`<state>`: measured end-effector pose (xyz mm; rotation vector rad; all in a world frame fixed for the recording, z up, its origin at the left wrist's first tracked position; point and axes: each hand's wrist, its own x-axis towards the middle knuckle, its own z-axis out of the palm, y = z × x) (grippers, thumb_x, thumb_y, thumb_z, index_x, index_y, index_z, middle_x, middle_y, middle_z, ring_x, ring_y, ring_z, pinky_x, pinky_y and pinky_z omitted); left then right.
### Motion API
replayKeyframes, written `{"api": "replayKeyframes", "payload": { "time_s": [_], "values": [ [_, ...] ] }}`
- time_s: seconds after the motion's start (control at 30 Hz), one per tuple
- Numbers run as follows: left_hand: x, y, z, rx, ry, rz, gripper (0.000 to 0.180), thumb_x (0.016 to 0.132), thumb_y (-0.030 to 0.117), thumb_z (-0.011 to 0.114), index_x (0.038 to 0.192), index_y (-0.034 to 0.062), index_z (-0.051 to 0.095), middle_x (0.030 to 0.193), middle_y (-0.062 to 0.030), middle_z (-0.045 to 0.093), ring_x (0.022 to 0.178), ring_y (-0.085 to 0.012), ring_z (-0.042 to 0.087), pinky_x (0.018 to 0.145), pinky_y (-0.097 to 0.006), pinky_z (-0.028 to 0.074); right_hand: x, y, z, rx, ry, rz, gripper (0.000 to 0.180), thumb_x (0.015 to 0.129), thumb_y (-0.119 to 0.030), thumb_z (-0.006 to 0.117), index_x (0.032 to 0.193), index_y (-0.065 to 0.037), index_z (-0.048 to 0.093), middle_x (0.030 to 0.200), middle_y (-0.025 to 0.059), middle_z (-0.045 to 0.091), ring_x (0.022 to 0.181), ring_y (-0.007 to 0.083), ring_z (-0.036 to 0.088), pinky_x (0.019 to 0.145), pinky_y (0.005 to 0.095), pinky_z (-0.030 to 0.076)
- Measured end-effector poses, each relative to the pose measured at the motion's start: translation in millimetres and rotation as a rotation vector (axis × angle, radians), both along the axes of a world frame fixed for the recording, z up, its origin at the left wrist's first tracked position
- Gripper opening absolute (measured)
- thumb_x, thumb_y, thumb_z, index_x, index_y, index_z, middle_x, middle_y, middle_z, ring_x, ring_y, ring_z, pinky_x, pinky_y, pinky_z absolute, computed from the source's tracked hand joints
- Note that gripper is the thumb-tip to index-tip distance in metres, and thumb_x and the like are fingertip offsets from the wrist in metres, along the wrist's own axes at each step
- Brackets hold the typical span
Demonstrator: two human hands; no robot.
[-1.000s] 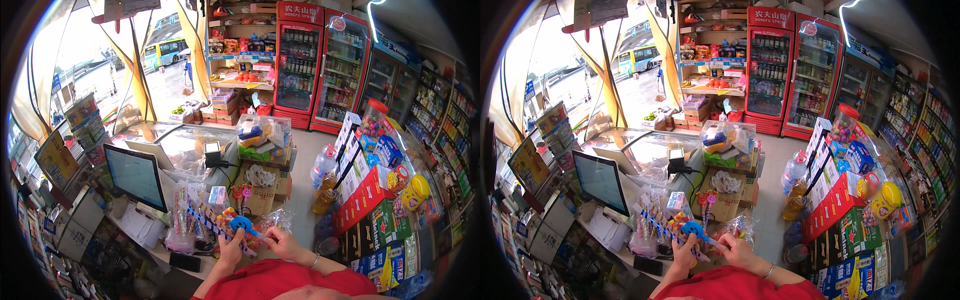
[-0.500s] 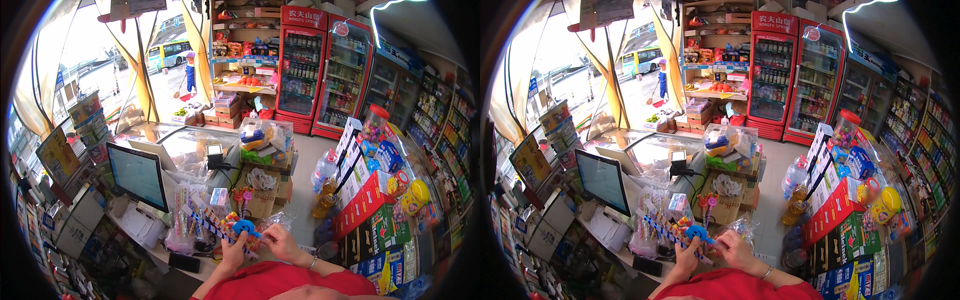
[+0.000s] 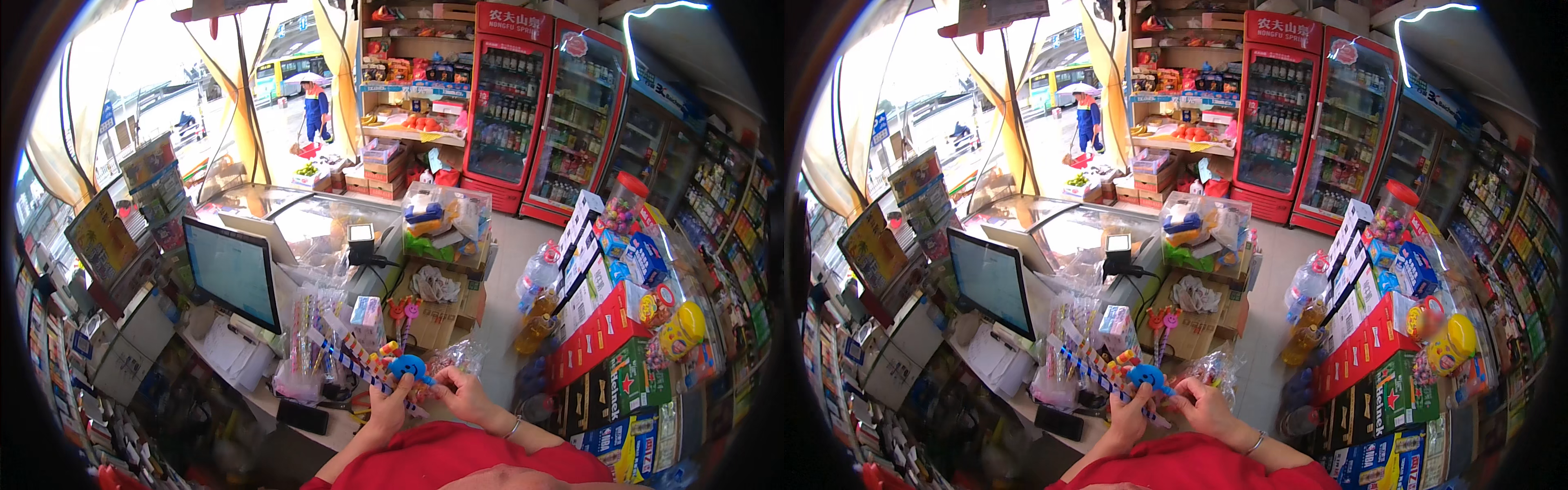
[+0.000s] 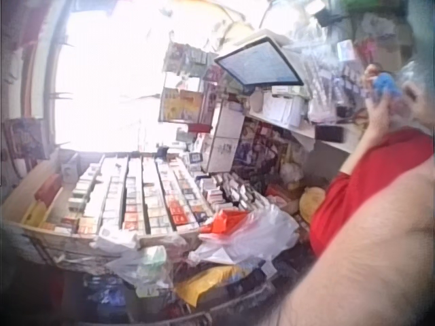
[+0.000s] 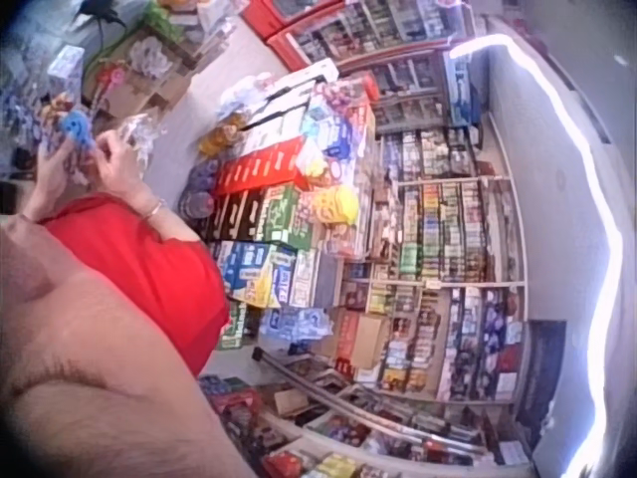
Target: The person attaches colorful decorative toppers to several pens by hand and uses scissors to cut plastic packaging at a store counter.
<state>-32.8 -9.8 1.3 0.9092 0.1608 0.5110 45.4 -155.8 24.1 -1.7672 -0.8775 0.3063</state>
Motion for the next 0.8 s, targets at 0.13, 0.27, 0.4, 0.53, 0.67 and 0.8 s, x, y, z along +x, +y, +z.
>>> {"api": "replayKeyframes", "payload": {
  "time_s": [0.13,0.27,0.4,0.53,0.67,0.8],
  "values": [
    [-1.4,-0.2,-2.3,-0.007,0.011,-0.032,0.023,0.089,0.003,0.057,0.111,0.0032,0.048,0.089,-0.0089,0.064,0.062,-0.0102,0.057,0.047,-0.022,0.044,5.5,-1.2,-1.7,-0.079,0.174,0.094,0.017,0.091,-0.019,0.059,0.089,-0.003,0.058,0.067,0.0064,0.063,0.056,0.0150,0.060,0.054,0.0298,0.047],
    [0.0,3.3,-13.2,-0.001,0.039,0.032,0.026,0.089,0.002,0.056,0.113,0.0045,0.046,0.086,-0.0073,0.062,0.063,-0.0106,0.058,0.046,-0.021,0.044,-3.7,4.5,20.1,-0.146,-0.118,0.007,0.014,0.085,-0.017,0.064,0.086,-0.003,0.059,0.074,0.0097,0.062,0.062,0.0212,0.061,0.057,0.0320,0.047],
    [0.4,2.1,-14.1,-0.018,0.018,0.052,0.017,0.089,0.002,0.057,0.105,0.0024,0.051,0.084,-0.0075,0.063,0.065,-0.0108,0.059,0.046,-0.021,0.044,-1.1,8.3,6.6,-0.013,-0.179,-0.042,0.014,0.081,-0.014,0.067,0.089,-0.004,0.060,0.079,0.0116,0.062,0.069,0.0260,0.062,0.059,0.0342,0.048],
    [3.0,-2.0,2.9,-0.041,0.021,0.119,0.015,0.089,0.003,0.056,0.104,0.0036,0.054,0.087,-0.0049,0.062,0.065,-0.0093,0.059,0.046,-0.020,0.043,6.0,5.2,16.5,-0.269,0.008,0.056,0.017,0.087,-0.020,0.061,0.093,-0.004,0.061,0.083,0.0126,0.065,0.075,0.0278,0.064,0.063,0.0349,0.049],
    [18.7,8.3,8.0,-0.008,-0.011,0.229,0.006,0.088,0.005,0.058,0.094,0.0049,0.057,0.082,-0.0030,0.061,0.062,-0.0085,0.056,0.047,-0.022,0.039,5.6,16.0,28.9,-0.137,-0.394,-0.051,0.042,0.073,-0.022,0.074,0.105,-0.007,0.052,0.088,0.0119,0.060,0.076,0.0324,0.060,0.065,0.0388,0.048],
    [12.6,20.5,20.7,-0.081,0.007,0.240,0.016,0.089,0.013,0.061,0.102,0.0042,0.057,0.091,-0.0062,0.065,0.080,-0.0197,0.066,0.046,-0.024,0.039,7.7,24.8,31.9,-0.094,-0.692,-0.167,0.021,0.073,-0.010,0.069,0.086,-0.006,0.053,0.077,0.0093,0.052,0.068,0.0302,0.055,0.059,0.0388,0.044]
  ]
}}
